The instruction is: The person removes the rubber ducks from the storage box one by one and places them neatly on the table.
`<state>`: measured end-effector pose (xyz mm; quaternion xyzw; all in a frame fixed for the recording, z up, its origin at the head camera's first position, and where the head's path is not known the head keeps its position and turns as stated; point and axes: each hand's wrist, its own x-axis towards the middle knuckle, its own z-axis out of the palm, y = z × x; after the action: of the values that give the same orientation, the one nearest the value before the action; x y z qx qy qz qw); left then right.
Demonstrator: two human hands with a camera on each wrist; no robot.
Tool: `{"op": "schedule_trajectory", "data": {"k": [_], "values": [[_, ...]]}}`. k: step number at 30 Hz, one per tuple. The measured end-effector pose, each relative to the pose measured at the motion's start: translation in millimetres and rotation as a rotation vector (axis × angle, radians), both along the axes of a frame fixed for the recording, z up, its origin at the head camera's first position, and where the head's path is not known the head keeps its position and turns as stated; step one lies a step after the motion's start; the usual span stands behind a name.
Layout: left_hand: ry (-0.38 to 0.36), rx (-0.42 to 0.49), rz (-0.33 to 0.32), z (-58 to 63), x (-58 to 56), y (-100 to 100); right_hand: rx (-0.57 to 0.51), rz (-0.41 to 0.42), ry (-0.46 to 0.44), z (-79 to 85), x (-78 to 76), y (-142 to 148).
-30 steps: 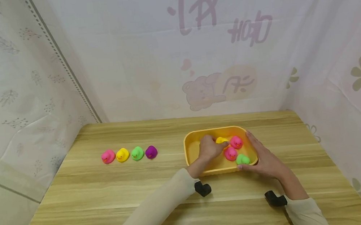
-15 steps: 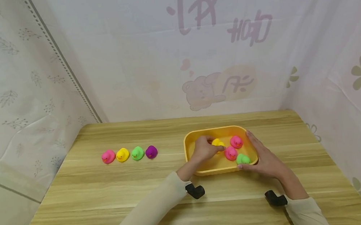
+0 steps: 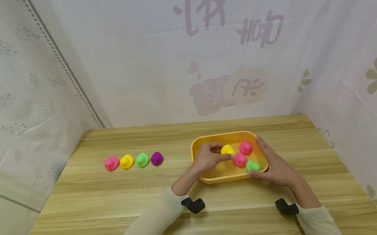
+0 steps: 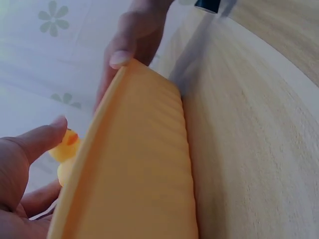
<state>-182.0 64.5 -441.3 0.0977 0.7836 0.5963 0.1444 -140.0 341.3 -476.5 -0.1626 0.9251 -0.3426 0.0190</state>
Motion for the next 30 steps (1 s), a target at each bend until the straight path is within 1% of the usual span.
{"op": "schedule_trajectory", "data": {"k": [5,11,17,19,23,26,30], "values": [[0.001,0.035,-0.042,4.0,2.4,-8,0.006,0.001,0.0,-0.7,-0.7,0],[0.023,0.084,-0.081,6.0,3.3,-16,0.005,0.002,0.006,-1.7,-0.4,0],[0.015,0.133,-0.116,8.8,3.3,-23,0.007,0.009,0.016,-2.0,-0.8,1],[0.015,0.146,-0.117,10.1,3.3,-26,0.008,0.008,0.019,-1.7,-0.8,1],[0.007,0.166,-0.099,12.9,3.2,-32,0.003,0.006,0.018,-0.7,-0.7,1],[0.008,0.158,-0.081,15.9,3.7,-39,0.0,0.006,0.01,-0.5,-0.4,1],[0.015,0.156,-0.074,19.9,5.7,-47,0.008,0.004,0.009,0.3,-0.3,1]]}}
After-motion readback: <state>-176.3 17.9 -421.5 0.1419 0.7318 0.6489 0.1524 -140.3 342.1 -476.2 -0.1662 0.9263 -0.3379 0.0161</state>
